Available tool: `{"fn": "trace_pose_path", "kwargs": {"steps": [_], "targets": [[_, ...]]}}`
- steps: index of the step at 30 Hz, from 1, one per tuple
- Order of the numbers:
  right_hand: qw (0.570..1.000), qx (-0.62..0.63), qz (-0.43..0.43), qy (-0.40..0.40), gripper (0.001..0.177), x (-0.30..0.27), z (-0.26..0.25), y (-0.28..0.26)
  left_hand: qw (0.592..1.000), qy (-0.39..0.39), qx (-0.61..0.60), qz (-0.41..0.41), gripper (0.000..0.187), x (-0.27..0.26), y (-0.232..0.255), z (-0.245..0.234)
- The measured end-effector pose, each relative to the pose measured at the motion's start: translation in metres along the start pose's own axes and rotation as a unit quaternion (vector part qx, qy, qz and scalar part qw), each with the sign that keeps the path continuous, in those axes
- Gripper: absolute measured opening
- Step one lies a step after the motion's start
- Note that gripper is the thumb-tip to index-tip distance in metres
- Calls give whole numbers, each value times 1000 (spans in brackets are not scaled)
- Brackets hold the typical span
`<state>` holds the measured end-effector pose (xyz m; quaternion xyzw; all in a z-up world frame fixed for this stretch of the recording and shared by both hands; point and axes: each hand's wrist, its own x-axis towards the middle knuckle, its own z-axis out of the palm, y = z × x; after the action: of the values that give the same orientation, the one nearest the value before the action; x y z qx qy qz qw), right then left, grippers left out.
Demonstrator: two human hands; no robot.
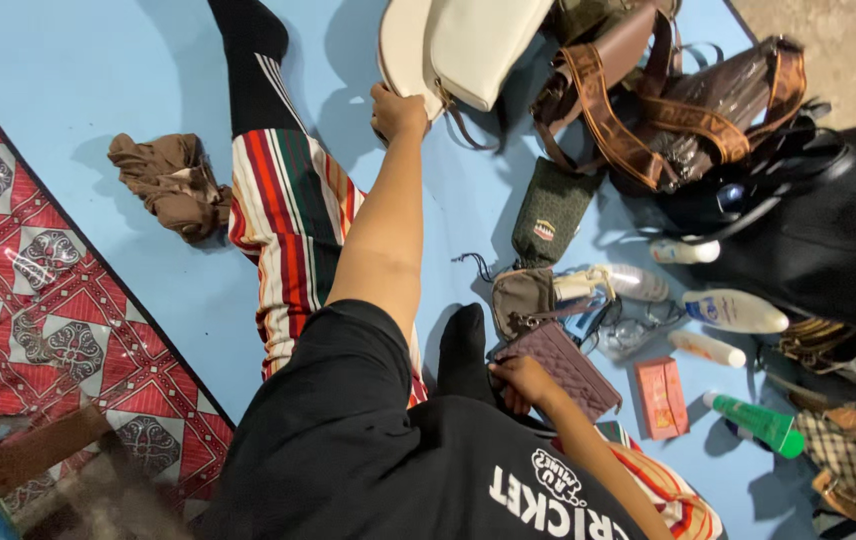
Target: The person sits on a floor mat surrounded by bags and toiletries. They open a makeup palette, place it and other items into a white pouch, zip it, then place the pouch, a wallet, bottles and small items into a brown crossbody bag and finally into a green sling bag, arranging and closing them.
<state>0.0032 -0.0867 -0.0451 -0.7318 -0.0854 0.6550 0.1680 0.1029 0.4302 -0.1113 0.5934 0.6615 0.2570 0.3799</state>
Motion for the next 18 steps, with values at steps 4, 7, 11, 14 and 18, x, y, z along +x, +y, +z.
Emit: {"fn": "trace_pose_path", "kwargs": {"steps": [4, 7, 11, 14, 18], "targets": [[992, 121, 19, -26, 43, 6, -6, 4, 994, 0, -81, 79, 56, -3, 14, -11], [998, 62, -15, -19, 46, 7, -6, 4, 978, 1, -124, 171, 53, -2, 41, -30], [999, 34, -3, -3, 43, -1, -2, -1, 949, 25, -196, 247, 42, -3, 92, -45], [999, 31, -12, 6, 44, -8, 0, -3, 930, 83, -172, 313, 25, 4, 130, -53], [1000, 18, 1, 22, 45, -12, 3, -4, 959, 83, -64, 265, 29, 18, 163, -87]]}}
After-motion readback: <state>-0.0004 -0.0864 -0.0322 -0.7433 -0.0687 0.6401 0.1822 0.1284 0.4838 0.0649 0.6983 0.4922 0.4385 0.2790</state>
